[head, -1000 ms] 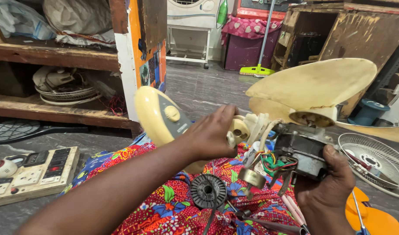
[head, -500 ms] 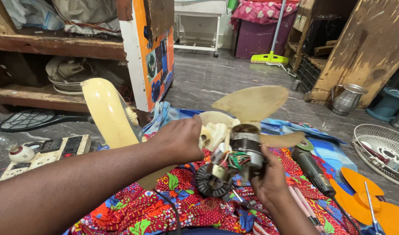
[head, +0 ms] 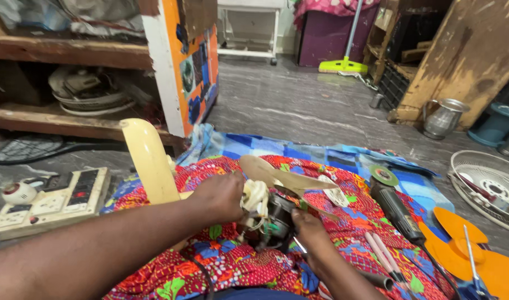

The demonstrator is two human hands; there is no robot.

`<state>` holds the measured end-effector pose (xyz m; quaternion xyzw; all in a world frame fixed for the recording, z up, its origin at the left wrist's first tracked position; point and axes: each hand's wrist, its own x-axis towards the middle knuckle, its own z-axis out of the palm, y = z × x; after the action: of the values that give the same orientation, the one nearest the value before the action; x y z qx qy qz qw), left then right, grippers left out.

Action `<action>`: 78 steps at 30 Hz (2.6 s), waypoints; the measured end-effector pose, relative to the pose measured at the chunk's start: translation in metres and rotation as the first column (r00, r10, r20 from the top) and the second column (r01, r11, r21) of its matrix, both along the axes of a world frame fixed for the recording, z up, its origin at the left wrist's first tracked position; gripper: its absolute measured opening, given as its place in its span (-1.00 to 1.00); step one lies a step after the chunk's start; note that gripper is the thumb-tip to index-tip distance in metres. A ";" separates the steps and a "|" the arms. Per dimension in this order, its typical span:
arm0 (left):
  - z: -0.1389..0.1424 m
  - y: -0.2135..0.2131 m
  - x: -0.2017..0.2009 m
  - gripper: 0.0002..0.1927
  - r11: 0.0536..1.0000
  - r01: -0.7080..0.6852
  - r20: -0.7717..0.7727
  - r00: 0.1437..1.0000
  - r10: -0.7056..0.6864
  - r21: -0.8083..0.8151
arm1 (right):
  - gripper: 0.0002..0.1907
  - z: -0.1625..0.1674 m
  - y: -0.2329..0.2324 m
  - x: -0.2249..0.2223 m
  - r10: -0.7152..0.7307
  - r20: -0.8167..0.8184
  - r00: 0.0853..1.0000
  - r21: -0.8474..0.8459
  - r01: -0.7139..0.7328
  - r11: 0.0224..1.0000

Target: The person holds a disassembled table fan motor and blades, manually rotates the blades, and uses pliers to adjust internal components. They repeatedly test the blade rotation by hand while seated on the floor.

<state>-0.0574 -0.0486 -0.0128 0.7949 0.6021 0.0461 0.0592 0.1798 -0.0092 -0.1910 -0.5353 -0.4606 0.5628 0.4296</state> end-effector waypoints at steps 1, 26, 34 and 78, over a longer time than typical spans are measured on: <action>-0.004 0.003 -0.001 -0.48 1.000 -0.002 0.005 1.000 0.002 -0.006 | -0.56 -0.006 -0.001 0.001 0.005 0.028 1.000 0.048 -0.007 0.999; -0.018 0.055 -0.009 -0.44 0.963 0.259 -0.178 0.947 -0.268 -0.069 | -0.70 -0.038 0.013 0.106 0.405 0.899 0.166 -0.340 -0.316 0.886; -0.007 0.055 -0.003 -0.21 0.974 0.099 -0.220 0.965 -0.144 -0.204 | -0.75 0.035 -0.045 0.120 0.295 0.512 0.806 -0.006 -0.340 0.940; -0.009 0.070 0.001 -0.33 0.922 -0.038 -0.234 0.971 -0.057 -0.385 | -0.50 0.064 -0.032 0.041 0.180 0.035 0.983 -0.084 -0.177 0.981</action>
<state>-0.0560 0.0216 -0.0213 0.7701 0.5981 -0.1708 0.1418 0.2204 -0.0410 -0.1272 -0.5207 -0.4928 0.6056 0.3455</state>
